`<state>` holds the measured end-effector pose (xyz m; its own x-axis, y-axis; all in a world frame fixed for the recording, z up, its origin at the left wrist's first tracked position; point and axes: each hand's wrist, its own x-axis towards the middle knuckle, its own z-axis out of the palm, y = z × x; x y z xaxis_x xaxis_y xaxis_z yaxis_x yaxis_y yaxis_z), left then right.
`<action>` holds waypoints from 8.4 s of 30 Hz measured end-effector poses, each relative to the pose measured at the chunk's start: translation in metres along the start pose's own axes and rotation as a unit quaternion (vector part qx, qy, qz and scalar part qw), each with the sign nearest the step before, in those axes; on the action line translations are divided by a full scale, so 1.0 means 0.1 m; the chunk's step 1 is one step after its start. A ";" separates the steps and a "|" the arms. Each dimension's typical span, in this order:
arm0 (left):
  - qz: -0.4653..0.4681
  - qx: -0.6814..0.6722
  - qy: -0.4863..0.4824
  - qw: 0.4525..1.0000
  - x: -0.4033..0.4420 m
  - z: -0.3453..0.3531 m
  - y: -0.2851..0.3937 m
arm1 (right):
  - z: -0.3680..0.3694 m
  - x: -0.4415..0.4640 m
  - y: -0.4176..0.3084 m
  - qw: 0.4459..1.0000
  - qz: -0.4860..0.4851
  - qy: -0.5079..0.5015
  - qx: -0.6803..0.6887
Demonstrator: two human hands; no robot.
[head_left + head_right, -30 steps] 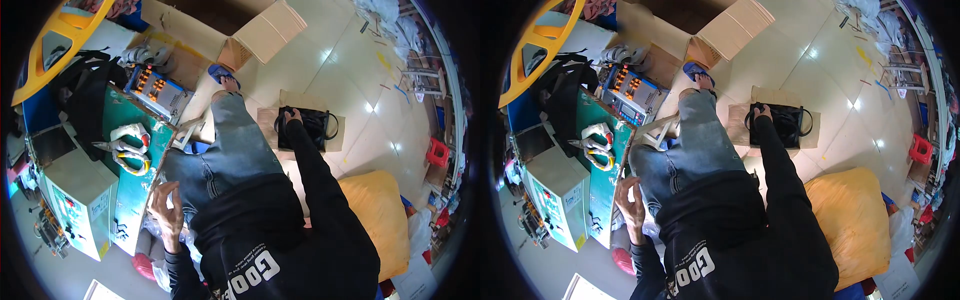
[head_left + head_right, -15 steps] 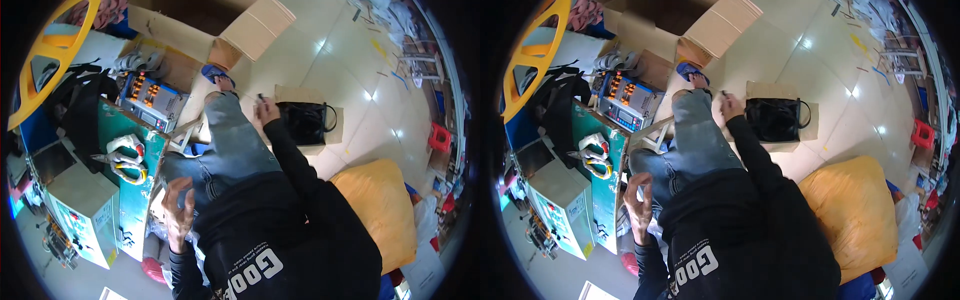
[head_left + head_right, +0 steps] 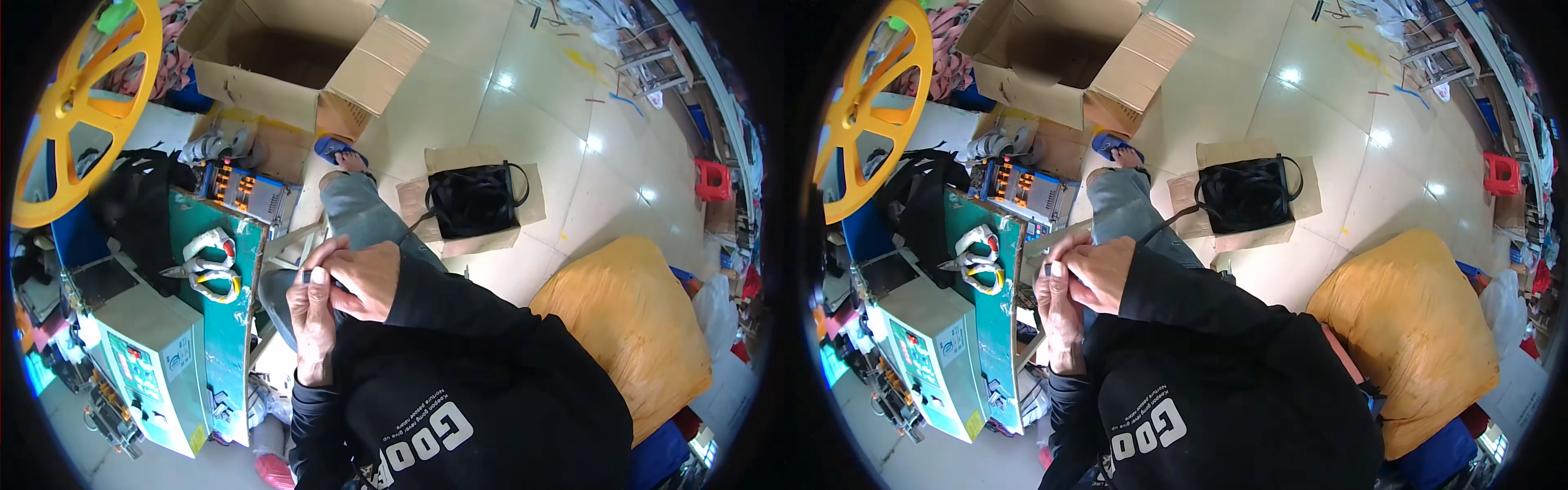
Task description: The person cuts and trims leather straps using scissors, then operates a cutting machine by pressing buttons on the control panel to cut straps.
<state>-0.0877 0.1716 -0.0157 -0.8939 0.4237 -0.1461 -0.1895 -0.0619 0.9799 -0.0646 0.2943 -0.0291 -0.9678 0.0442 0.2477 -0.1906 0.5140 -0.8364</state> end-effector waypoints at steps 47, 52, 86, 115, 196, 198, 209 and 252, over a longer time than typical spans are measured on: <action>0.189 0.279 -0.087 0.938 -0.26 0.09 0.89 | -0.82 0.10 -0.60 0.995 0.017 -0.096 0.032; 0.116 0.246 -0.098 0.957 -0.21 -0.09 0.80 | -0.96 -0.05 -0.37 0.992 0.059 -0.102 0.036; 0.325 -0.177 0.388 0.844 -1.08 -1.57 1.12 | -2.43 -0.33 0.13 0.954 0.051 0.263 0.138; 0.290 -0.193 0.257 0.902 -1.05 -0.83 0.71 | 1.50 1.15 -0.41 0.922 -0.285 -0.108 -0.239; 0.077 0.207 0.280 0.934 -1.08 -0.98 0.56 | -0.15 0.02 -0.73 0.894 0.211 -0.394 0.031; 0.070 0.216 0.279 0.933 -1.08 -0.99 0.56 | -0.16 0.02 -0.76 0.903 0.183 -0.388 0.013; 0.067 0.211 0.278 0.935 -1.07 -0.99 0.52 | -0.17 -0.01 -0.82 0.892 0.210 -0.393 0.074; 0.103 0.223 0.274 0.930 -1.09 -1.02 0.44 | 0.08 0.10 -0.76 0.814 0.341 -0.397 0.251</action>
<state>-0.0397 0.0306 0.0291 -0.9886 -0.0865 0.1235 0.0869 0.3426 0.9354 -0.0611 0.2483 0.0330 -0.6402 -0.4965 -0.5863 0.5859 0.1780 -0.7906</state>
